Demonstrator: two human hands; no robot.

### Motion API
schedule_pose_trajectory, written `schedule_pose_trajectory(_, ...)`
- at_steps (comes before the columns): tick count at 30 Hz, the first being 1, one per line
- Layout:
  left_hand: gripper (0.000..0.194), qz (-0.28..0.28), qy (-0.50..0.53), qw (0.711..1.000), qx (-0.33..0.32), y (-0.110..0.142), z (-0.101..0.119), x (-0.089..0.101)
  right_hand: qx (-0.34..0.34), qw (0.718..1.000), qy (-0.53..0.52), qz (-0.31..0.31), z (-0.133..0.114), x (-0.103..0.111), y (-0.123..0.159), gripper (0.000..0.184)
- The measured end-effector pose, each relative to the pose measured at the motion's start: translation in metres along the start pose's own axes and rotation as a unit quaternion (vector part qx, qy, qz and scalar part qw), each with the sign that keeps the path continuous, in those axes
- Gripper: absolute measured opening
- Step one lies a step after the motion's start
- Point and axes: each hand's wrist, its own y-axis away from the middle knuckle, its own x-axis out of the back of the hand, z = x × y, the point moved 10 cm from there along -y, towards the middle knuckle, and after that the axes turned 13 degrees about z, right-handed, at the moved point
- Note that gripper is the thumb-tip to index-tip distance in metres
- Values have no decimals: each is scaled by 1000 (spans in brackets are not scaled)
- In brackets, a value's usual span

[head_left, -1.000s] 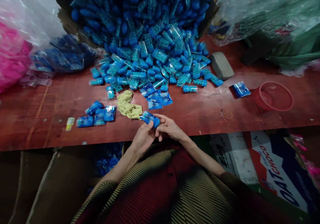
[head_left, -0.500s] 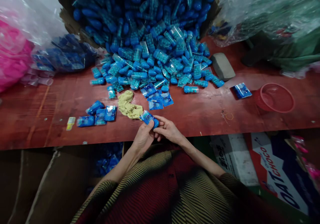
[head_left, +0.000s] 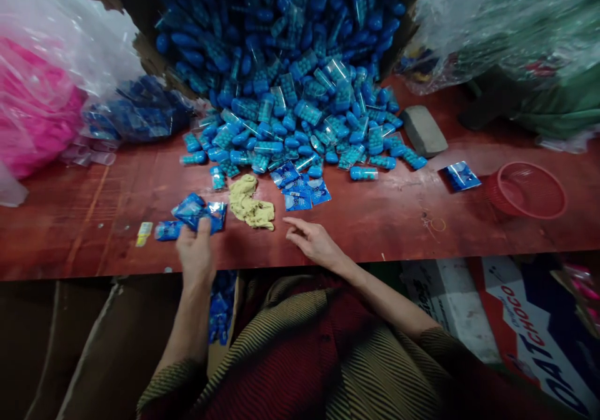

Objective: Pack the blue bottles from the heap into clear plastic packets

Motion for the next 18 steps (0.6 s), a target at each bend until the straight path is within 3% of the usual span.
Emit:
schedule_pose_trajectory(2,59,90,-145,977,-130,-19,16,25,101,987,126,-11,-21,-11,-10,34)
schedule_pose_trajectory(4,67,102,-264,927,-245,-17,29,21,159,957,237,-52,-30,-31,-19,36)
schedule_pose_trajectory(5,67,71,-309,902,-292,-9,29,8,173,941,282,-69,-30,-42,-24,36)
schedule_pose_trajectory(8,61,-94,-387,834,-381,25,11,-48,188,910,357,-93,-23,-67,-42,30)
schedule_pose_trajectory(10,55,-155,-417,798,-407,41,-1,-78,204,902,369,-88,-21,-80,-55,29)
schedule_pose_trajectory(12,50,-167,-433,783,-415,42,-5,-97,216,897,380,-66,-21,-86,-70,31)
schedule_pose_trajectory(15,45,-150,-442,787,-403,25,0,-114,203,892,401,-33,-26,-86,-89,32)
schedule_pose_trajectory(18,40,-118,-445,798,-388,5,8,-120,218,889,401,-10,-40,-69,-90,31)
